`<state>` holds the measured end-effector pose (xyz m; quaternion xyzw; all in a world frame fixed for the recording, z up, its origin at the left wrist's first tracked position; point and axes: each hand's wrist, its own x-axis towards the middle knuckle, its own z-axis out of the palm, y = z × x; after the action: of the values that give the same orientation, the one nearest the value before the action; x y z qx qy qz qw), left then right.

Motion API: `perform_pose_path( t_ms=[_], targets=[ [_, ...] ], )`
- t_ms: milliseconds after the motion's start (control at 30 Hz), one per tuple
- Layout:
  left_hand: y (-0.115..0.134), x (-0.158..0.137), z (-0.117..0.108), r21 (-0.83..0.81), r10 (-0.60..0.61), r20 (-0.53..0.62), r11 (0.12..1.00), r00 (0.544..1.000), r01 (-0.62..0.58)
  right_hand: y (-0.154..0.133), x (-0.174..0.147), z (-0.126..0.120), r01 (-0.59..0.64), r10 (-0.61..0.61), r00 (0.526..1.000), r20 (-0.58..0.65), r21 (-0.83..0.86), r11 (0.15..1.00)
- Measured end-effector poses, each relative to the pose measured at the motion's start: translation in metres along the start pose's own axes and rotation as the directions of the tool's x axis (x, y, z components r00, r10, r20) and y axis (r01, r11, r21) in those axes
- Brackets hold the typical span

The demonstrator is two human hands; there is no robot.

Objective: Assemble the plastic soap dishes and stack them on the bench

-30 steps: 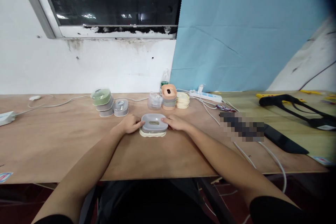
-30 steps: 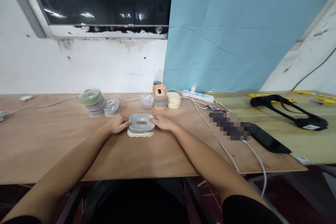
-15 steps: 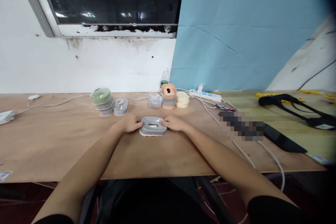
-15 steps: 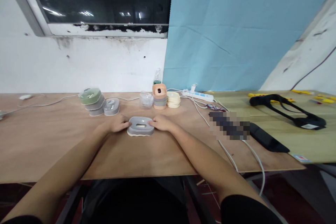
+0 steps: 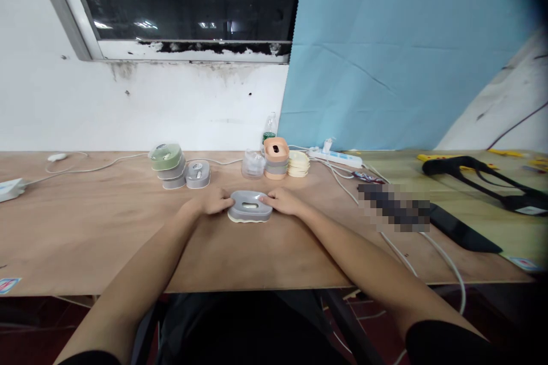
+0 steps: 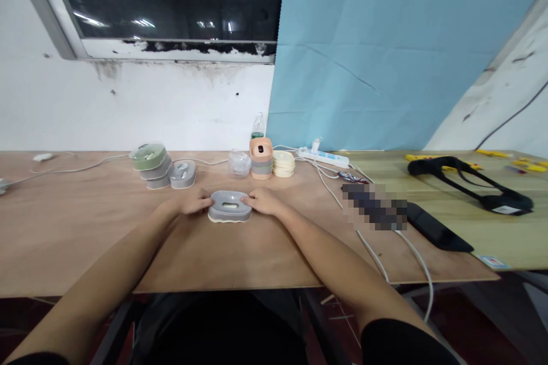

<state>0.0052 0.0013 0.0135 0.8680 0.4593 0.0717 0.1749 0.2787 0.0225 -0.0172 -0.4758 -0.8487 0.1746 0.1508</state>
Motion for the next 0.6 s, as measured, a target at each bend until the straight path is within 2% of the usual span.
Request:
perform_pose_path(
  t_ms=[167,400,600],
  targets=[
    [-0.0029,-0.0006,0.0012,-0.074,0.012,-0.015,0.997,1.0,-0.014,0.0024,0.0007,0.0033,0.015,-0.015,0.999,-0.028,0.018,1.0],
    [-0.0073,0.0013,0.0044,-0.041,-0.031,-0.04,0.999,0.999,0.029,0.0029,0.0015,0.0034,0.049,-0.047,0.998,-0.04,0.044,0.998],
    [-0.0072,0.0017,0.0065,-0.073,-0.046,-0.056,0.996,0.997,0.042,0.0051,0.0037,0.0066,0.015,-0.015,0.999,-0.052,0.01,1.0]
  ],
)
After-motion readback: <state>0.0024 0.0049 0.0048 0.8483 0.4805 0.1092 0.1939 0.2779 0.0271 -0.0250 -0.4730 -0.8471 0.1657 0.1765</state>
